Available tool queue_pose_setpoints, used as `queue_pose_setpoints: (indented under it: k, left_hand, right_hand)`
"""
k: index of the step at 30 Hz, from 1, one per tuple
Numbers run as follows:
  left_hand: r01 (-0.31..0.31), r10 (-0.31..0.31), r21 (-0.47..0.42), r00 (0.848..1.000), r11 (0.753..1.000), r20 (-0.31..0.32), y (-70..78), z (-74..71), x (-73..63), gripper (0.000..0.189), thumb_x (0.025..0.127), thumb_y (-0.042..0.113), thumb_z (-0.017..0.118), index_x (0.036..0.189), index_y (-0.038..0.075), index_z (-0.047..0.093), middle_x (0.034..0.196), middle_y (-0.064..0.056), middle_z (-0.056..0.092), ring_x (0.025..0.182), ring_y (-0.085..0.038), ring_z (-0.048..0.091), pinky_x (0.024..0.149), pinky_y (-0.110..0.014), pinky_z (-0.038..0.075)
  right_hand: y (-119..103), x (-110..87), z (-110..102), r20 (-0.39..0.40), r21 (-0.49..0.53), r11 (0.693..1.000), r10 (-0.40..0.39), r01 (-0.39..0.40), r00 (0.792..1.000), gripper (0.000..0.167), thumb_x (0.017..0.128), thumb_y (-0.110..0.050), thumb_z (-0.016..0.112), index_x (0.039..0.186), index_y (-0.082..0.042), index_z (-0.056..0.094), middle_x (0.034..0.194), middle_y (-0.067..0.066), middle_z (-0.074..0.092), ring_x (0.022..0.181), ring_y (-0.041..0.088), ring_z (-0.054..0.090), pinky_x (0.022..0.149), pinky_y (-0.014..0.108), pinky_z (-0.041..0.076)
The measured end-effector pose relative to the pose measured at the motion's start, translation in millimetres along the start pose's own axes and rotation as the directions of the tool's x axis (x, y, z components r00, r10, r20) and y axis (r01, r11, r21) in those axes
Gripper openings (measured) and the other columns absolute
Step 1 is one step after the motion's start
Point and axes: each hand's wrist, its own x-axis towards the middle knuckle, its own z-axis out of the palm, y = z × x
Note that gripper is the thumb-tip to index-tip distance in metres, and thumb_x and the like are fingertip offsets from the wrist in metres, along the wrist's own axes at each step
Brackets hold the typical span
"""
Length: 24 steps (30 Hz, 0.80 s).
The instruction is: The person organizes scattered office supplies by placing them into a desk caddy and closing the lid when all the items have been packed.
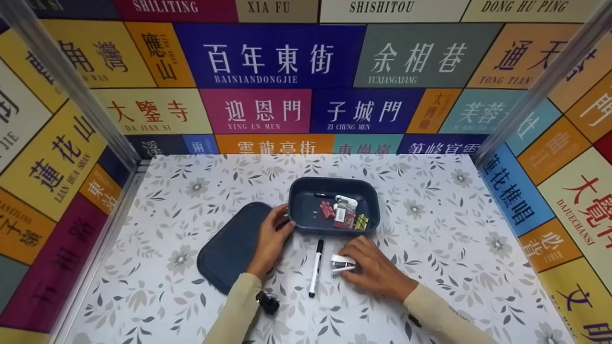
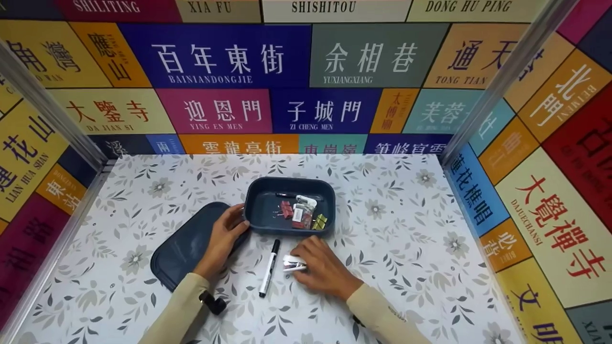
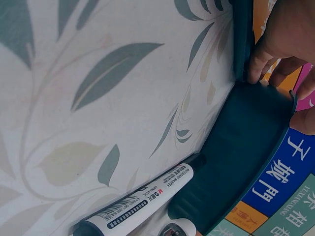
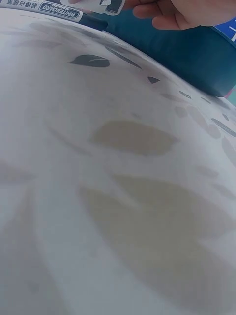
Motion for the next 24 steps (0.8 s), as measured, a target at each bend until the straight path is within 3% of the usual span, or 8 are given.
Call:
queue_pose_setpoints:
  k: [7, 13, 24]
  left_hand:
    - [0.008, -0.008, 0.005, 1.0, 1.0, 0.019, -0.8, 3.2, -0.1, 0.053, 0.101, -0.009, 0.069, 0.152, -0.008, 0.056, 0.151, -0.034, 0.058, 0.141, -0.051, 0.058, 0.12, -0.054, 0.047]
    - [0.027, -0.027, 0.03, 1.0, 0.999, 0.011, -1.5, 2.3, -2.4, 0.053, 0.102, -0.007, 0.068, 0.154, -0.005, 0.056, 0.152, -0.031, 0.059, 0.14, -0.048, 0.059, 0.116, -0.051, 0.049]
    - [-0.008, 0.008, 0.015, 1.0, 1.0, 0.01, 0.5, -0.1, 0.5, 0.051, 0.102, -0.01, 0.066, 0.152, -0.009, 0.055, 0.152, -0.034, 0.058, 0.141, -0.051, 0.057, 0.119, -0.052, 0.048]
  right_hand:
    - [1.1, -0.2, -2.3, -0.027, -0.025, 1.0, -0.003, 0.002, 1.0, 0.038, 0.083, -0.016, 0.09, 0.118, -0.011, 0.075, 0.115, -0.002, 0.069, 0.106, 0.018, 0.058, 0.095, 0.036, 0.049]
    - [2.1, 3.0, -5.6, -0.047, -0.026, 1.0, -0.01, 0.009, 0.999, 0.04, 0.084, -0.016, 0.09, 0.12, -0.01, 0.075, 0.117, 0.001, 0.068, 0.109, 0.021, 0.06, 0.099, 0.038, 0.047]
    - [4.6, 12.8, -8.0, -0.088, -0.064, 0.997, -0.048, 0.042, 0.995, 0.045, 0.082, -0.017, 0.089, 0.122, -0.004, 0.074, 0.121, 0.006, 0.069, 0.113, 0.024, 0.062, 0.103, 0.04, 0.05]
